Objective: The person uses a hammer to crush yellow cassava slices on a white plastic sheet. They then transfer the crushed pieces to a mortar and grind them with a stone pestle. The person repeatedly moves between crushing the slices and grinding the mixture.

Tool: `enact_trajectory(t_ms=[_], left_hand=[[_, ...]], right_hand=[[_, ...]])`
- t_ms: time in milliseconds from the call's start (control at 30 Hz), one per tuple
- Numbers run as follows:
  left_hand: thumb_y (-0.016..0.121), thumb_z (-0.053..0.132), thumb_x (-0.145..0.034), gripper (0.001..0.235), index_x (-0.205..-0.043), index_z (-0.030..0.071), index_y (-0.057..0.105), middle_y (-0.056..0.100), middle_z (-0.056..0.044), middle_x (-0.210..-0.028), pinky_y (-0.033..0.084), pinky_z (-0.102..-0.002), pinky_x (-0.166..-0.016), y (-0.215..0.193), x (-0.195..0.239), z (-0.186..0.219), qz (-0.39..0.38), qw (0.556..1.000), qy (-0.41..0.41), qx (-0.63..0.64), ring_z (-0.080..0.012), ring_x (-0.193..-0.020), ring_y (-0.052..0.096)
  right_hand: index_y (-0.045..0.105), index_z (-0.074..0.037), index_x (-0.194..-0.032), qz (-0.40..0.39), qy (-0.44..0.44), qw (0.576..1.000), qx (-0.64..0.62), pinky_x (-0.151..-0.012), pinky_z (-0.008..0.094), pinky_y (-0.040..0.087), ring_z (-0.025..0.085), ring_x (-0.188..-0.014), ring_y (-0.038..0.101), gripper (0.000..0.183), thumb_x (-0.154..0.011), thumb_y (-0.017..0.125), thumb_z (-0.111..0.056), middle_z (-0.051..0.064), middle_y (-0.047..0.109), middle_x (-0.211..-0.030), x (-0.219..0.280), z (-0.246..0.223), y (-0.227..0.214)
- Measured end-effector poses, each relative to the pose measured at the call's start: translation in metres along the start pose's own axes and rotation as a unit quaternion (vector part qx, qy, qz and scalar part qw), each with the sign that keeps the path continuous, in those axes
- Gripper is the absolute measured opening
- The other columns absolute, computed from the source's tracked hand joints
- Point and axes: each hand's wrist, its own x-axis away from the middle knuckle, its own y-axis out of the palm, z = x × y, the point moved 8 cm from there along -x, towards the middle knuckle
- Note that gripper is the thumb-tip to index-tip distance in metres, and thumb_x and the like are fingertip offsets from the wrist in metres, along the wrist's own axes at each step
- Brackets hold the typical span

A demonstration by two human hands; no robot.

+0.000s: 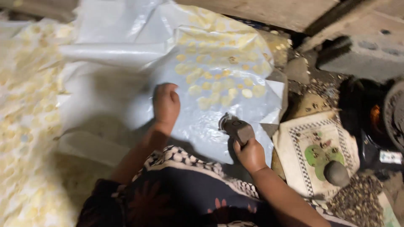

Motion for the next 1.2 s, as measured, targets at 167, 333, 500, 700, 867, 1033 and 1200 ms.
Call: enact_trajectory(t_ms=[167, 333, 500, 700, 867, 1033, 1200], left_hand=[[0.074, 0.024, -0.083, 0.027, -0.11, 0.019, 0.071, 0.066, -0.006, -0.097, 0.051, -0.047, -0.085, 0.039, -0.08, 0.061, -0.021, 0.992, 0.124, -0.027, -0.0324, -0.093, 0.066], [0.035, 0.073, -0.097, 0.074, -0.161, 0.036, 0.031, 0.012, -0.004, -0.172, 0.007, -0.08, -0.113, 0.127, -0.105, 0.114, -0.4, 0.9, 0.124, -0.119, -0.0406, -0.156, 0.01], [0.047, 0.077, -0.092, 0.07, -0.151, 0.038, 0.049, 0.046, -0.008, -0.16, 0.021, -0.084, -0.101, 0.172, -0.111, 0.089, -0.286, 0.927, 0.205, -0.127, -0.0495, -0.143, 0.038], [0.058, 0.071, -0.093, 0.066, -0.144, 0.028, 0.058, 0.057, -0.008, -0.144, 0.018, -0.086, -0.098, 0.208, -0.134, 0.073, -0.341, 0.918, 0.176, -0.101, -0.0464, -0.137, 0.044], [0.046, 0.073, -0.101, 0.082, -0.157, 0.013, 0.045, 0.045, -0.028, -0.159, 0.008, -0.082, -0.107, 0.171, -0.118, 0.08, -0.207, 0.943, 0.244, -0.095, -0.0464, -0.149, 0.038], [0.062, 0.046, -0.09, 0.086, -0.159, -0.001, 0.041, 0.036, -0.035, -0.164, 0.008, -0.071, -0.12, 0.034, -0.074, 0.129, -0.241, 0.95, 0.198, 0.021, -0.0504, -0.154, 0.027], [0.065, 0.036, -0.093, 0.083, -0.155, -0.019, 0.074, 0.055, -0.052, -0.153, 0.058, -0.061, -0.1, -0.069, 0.02, 0.011, -0.047, 0.962, 0.223, -0.15, -0.0604, -0.123, 0.063]], right_hand=[[0.057, -0.006, -0.089, 0.044, -0.033, 0.997, -0.049, -0.062, 0.057, 0.059, 0.046, -0.072, 0.072, 0.036, -0.085, 0.071, -0.038, 0.022, 0.069, -0.071, 0.011, -0.036, -0.044], [0.058, -0.003, -0.114, -0.027, -0.052, 0.984, -0.167, -0.055, 0.05, 0.056, 0.043, -0.068, 0.072, 0.043, -0.086, 0.068, -0.033, 0.022, 0.074, -0.082, -0.011, -0.031, -0.05], [0.055, -0.006, -0.132, -0.11, -0.137, 0.977, -0.122, -0.068, 0.056, 0.054, 0.053, -0.088, 0.068, 0.056, -0.086, 0.073, -0.032, 0.026, 0.072, -0.109, -0.054, -0.079, -0.105], [0.045, -0.021, -0.144, -0.163, -0.091, 0.965, -0.184, -0.062, 0.052, 0.045, 0.05, -0.088, 0.066, 0.066, -0.085, 0.066, -0.041, 0.02, 0.073, -0.104, -0.085, -0.055, -0.063], [0.059, -0.018, -0.127, -0.308, -0.042, 0.907, -0.283, -0.096, 0.031, 0.047, 0.016, -0.114, 0.064, 0.057, -0.083, 0.067, -0.053, 0.003, 0.069, -0.123, -0.126, 0.013, -0.082], [0.073, -0.009, -0.103, -0.266, 0.011, 0.944, 0.197, -0.085, 0.046, 0.059, 0.039, -0.101, 0.074, 0.057, -0.092, 0.059, -0.062, 0.02, 0.075, -0.106, -0.118, 0.179, -0.202], [0.078, -0.017, -0.119, -0.119, 0.267, 0.914, 0.281, -0.092, 0.044, 0.061, 0.033, -0.116, 0.071, 0.04, -0.091, 0.058, -0.035, 0.012, 0.07, -0.131, -0.044, 0.361, -0.329]])
